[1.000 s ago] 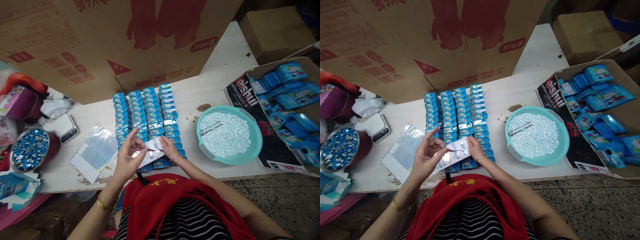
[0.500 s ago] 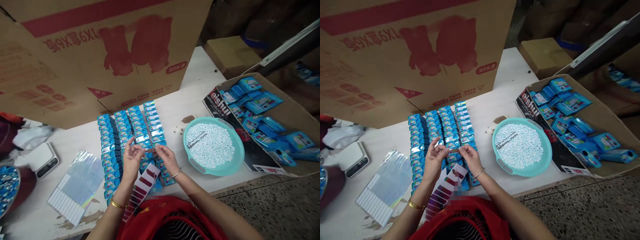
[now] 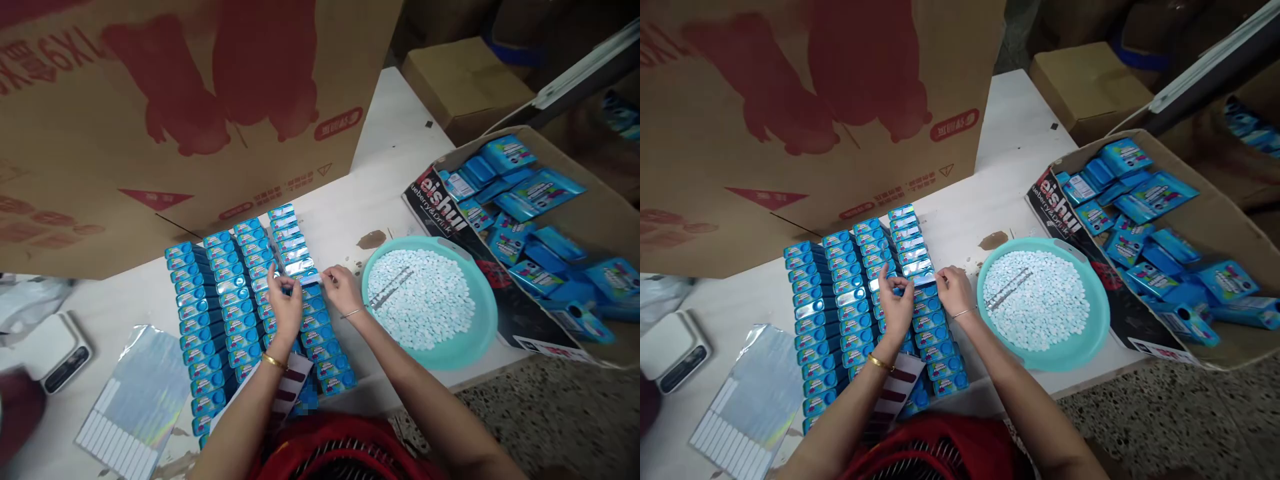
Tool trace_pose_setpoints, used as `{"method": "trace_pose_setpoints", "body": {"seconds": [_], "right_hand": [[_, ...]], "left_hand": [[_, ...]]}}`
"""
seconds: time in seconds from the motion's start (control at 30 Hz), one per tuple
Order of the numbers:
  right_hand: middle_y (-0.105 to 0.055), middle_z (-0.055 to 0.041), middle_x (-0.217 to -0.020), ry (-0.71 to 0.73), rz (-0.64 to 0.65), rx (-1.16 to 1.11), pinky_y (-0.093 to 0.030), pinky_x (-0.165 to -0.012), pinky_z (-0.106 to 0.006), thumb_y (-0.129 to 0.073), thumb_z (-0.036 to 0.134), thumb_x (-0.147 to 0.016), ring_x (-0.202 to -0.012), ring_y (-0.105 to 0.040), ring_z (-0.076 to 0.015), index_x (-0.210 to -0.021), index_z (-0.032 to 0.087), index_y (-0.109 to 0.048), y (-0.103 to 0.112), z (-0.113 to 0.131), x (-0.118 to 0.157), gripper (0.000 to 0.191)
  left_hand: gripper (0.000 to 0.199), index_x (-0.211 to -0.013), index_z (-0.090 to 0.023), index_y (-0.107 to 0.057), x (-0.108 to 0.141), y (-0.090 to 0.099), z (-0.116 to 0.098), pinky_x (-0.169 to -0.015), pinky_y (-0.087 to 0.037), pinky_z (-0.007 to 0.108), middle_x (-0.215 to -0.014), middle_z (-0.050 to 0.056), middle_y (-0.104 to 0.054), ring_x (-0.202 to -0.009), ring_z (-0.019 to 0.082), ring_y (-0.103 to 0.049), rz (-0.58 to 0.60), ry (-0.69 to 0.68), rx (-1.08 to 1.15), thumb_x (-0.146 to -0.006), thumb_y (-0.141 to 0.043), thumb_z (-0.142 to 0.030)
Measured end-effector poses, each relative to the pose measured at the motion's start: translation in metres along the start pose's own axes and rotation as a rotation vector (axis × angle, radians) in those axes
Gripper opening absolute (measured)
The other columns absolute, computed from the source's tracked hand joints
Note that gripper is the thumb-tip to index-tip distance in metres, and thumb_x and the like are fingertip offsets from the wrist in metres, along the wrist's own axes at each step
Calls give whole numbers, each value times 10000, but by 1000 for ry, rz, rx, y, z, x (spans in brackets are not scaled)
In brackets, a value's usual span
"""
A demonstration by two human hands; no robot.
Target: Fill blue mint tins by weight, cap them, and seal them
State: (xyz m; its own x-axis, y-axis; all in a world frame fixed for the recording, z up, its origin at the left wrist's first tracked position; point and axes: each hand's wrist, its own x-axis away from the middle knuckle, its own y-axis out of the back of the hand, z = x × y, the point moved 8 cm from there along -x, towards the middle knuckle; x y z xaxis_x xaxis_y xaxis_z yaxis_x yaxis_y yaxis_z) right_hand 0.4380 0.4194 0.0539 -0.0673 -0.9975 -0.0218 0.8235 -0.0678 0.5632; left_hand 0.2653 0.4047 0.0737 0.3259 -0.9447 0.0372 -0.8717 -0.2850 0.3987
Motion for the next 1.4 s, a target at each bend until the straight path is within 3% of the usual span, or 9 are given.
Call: {"method": "trace_pose_setpoints", "body": {"seconds": [0.27,0.5,0.77,0.87,0.97,1.07,1.17,1.27,1.4], "right_hand": [[-611,-100,-826,33,89,262,-376,-762,-349,-439,228,-912,-835,-513,-250,-778,183,-606,-15,-15,-12,220],[-606,-89,-821,-28,85,162,-385,-774,-348,-463,218,-892,-841,-510,-242,-765,193,-613,-24,-31,-12,198],[-572,-70,-862,-22,70,30,-452,-768,-325,-398,193,-902,-829,-538,-213,-1223,191,-596,-36,-45,6,377],[-578,-103,-896,6,127,110,-453,-794,-355,-380,136,-883,-870,-528,-242,-1262,201,-594,-42,-43,9,440],[-581,-139,-988,-78,34,8,-460,-835,-383,-381,188,-899,-929,-539,-254,-1325,149,-520,-26,-41,13,450],[-591,-136,-1061,-184,-101,-250,-455,-869,-373,-371,385,-944,-965,-553,-235,-1250,149,-557,-1,-29,24,429],[-628,-91,-978,-347,-79,-485,-470,-793,-340,-314,555,-933,-861,-566,-206,-1094,182,-633,6,-16,38,516],[-599,-34,-735,-483,8,-692,-463,-667,-304,-416,623,-867,-695,-534,-179,-875,188,-646,-5,-6,50,492],[-520,14,-618,-494,-31,-722,-419,-591,-271,-575,557,-795,-598,-479,-147,-676,204,-529,-8,-7,52,376]], "left_hand": [[656,-1396,-198,-316,-9,-15,8,-930,-304,409,-796,-22,-587,-811,165,-566,6,-22,-265,-787,-561,-196],[687,-1421,-182,-280,-11,-24,17,-916,-311,450,-823,11,-594,-879,218,-554,54,-43,-383,-785,-538,-196],[703,-1402,-192,-288,-11,-22,8,-936,-320,543,-1163,151,-478,-1109,347,-435,22,-29,-542,-768,-583,-266],[664,-1358,-195,-335,-14,-18,6,-967,-311,543,-1169,141,-463,-1133,334,-419,9,-29,-501,-747,-594,-229],[461,-1179,-196,-491,-13,-5,-12,-1005,-312,488,-1141,108,-458,-1139,288,-415,-6,-90,-382,-739,-627,-232],[197,-906,-201,-568,-4,9,-37,-978,-358,395,-1032,62,-483,-1071,228,-457,33,-126,-188,-767,-653,-312],[174,-795,-204,-554,9,13,-47,-908,-400,331,-934,28,-516,-964,182,-500,126,-36,16,-785,-644,-353],[182,-769,-196,-558,21,10,-34,-858,-412,300,-884,17,-539,-908,165,-516,166,117,128,-774,-645,-356],[162,-720,-186,-578,24,5,-2,-826,-413,299,-797,5,-533,-848,159,-517,130,222,91,-751,-642,-332]]}}
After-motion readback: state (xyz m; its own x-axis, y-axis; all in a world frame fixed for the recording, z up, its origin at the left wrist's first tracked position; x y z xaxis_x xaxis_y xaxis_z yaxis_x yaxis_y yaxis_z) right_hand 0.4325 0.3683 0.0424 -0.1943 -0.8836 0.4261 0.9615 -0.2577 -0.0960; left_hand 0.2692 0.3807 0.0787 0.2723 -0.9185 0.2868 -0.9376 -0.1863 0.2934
